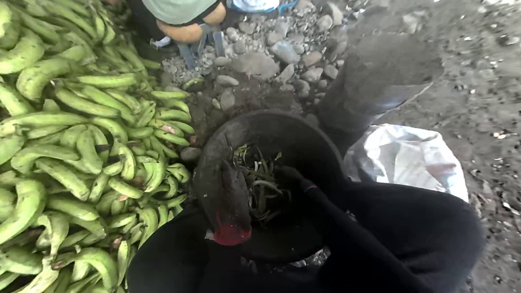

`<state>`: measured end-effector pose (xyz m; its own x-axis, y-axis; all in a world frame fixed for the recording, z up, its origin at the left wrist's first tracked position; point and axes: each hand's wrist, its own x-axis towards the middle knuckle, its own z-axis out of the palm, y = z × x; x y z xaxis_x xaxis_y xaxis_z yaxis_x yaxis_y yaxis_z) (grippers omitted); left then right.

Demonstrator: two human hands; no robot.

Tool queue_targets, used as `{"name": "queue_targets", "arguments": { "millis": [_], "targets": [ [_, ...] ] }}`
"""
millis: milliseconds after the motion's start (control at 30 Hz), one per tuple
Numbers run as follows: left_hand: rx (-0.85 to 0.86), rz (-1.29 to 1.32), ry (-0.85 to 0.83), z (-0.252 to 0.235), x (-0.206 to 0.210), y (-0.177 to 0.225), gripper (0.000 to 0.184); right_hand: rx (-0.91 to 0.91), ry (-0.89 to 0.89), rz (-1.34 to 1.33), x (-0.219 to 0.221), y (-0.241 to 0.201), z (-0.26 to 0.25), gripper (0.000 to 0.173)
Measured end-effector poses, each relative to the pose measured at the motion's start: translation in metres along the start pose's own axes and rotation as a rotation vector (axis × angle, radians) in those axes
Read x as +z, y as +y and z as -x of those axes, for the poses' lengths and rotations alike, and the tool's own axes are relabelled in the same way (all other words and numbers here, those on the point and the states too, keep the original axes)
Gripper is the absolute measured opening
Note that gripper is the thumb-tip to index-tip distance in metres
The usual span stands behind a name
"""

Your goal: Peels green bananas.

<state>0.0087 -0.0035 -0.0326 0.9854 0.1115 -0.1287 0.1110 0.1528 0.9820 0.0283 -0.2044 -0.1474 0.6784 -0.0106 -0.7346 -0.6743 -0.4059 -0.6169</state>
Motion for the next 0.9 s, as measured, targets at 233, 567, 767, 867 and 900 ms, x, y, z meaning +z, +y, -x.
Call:
{"name": "queue_targets", "arguments": {
  "millis": [233,567,767,867,900],
  "targets": [
    [-0.099,0.076,0.022,-0.008,-0.006,0.003,0.04,0.109,0.003,0.333,0.096,0.061,-0.038,0.05],
    [-0.184,0.086,0.037,-0.006,0.003,0.02,0.036,0.351,0.03,-0.04,0.11,-0.017,0.021,0.055],
    [-0.144,0.033,0.048,-0.004,0.002,0.024,0.035,-0.043,0.067,-0.408,0.145,0.024,0.0,0.054],
    [-0.114,0.008,0.004,-0.002,-0.004,0.028,0.038,0.035,0.088,-0.445,0.125,0.019,-0.015,0.052],
    [-0.101,0.001,-0.018,-0.001,-0.004,0.029,0.038,0.026,0.127,-0.457,0.109,0.014,-0.017,0.052]
  ]
}}
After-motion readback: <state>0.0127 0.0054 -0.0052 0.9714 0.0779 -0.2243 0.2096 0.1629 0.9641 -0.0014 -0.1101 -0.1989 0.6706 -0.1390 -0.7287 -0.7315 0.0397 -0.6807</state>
